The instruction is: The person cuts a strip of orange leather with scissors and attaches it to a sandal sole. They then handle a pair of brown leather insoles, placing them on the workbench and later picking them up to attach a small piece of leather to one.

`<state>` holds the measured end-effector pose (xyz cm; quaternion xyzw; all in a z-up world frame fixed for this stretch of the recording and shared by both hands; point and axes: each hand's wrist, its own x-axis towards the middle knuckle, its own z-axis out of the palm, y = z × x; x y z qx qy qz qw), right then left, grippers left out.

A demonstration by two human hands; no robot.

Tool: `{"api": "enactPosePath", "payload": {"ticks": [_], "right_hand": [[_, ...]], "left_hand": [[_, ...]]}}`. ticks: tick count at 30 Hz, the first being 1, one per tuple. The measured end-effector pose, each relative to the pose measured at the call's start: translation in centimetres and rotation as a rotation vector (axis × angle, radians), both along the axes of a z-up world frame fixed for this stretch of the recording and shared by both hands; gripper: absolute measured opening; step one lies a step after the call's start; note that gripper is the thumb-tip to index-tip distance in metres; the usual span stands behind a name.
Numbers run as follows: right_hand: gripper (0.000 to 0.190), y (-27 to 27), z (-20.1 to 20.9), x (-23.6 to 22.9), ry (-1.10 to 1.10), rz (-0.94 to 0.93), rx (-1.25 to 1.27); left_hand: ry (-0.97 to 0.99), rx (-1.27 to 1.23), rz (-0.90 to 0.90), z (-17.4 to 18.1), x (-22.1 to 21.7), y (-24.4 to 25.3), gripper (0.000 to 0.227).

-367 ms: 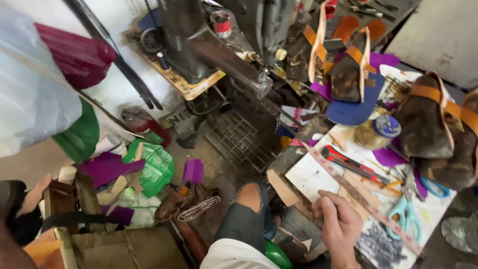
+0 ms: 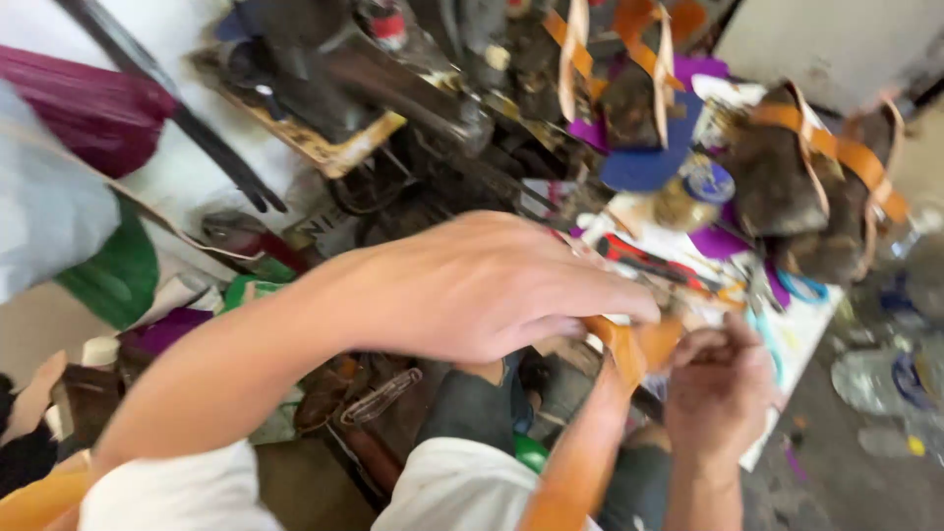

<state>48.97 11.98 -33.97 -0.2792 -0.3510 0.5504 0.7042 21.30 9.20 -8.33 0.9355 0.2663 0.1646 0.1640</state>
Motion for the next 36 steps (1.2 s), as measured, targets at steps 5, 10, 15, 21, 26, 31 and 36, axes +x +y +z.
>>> {"api": "enactPosePath", "payload": {"ticks": [5, 10, 15, 21, 26, 31, 36], "right_hand": [[0.062, -1.5, 0.5, 5.4, 0.085, 0.098, -0.07], [0.061, -1.7, 4.0, 6.4, -0.401, 0.3, 0.096], [0.056, -0.5, 5.3, 5.8, -0.569, 0.283, 0.291], [0.034, -1.9, 4.1, 3.6, -0.356, 0.156, 0.111], [0.039, -2.1, 3.6, 2.5, -0.262, 0.102, 0.218], [0.038, -4.0, 2.5, 2.5, -0.485, 0.036, 0.235], [0.047, -6.1, 3.7, 2.6, -0.867, 0.033, 0.23]], "left_hand": [[-0.228, -0.29, -0.314, -5.8, 4.9, 5.7, 0.034], [-0.287, -0.436, -0.399, -8.8, 8.0, 10.1, 0.025], [-0.294, -0.476, -0.321, -10.6, 9.3, 12.3, 0.033], [-0.483, -0.258, -0.189, -12.7, 9.1, 12.1, 0.027], [-0.73, 0.008, 0.177, -17.2, 8.7, 9.8, 0.019], [-0.891, -1.166, -0.034, -19.5, 8.8, 6.8, 0.031], [-1.102, -1.423, -0.158, -19.6, 9.2, 4.9, 0.026]]}}
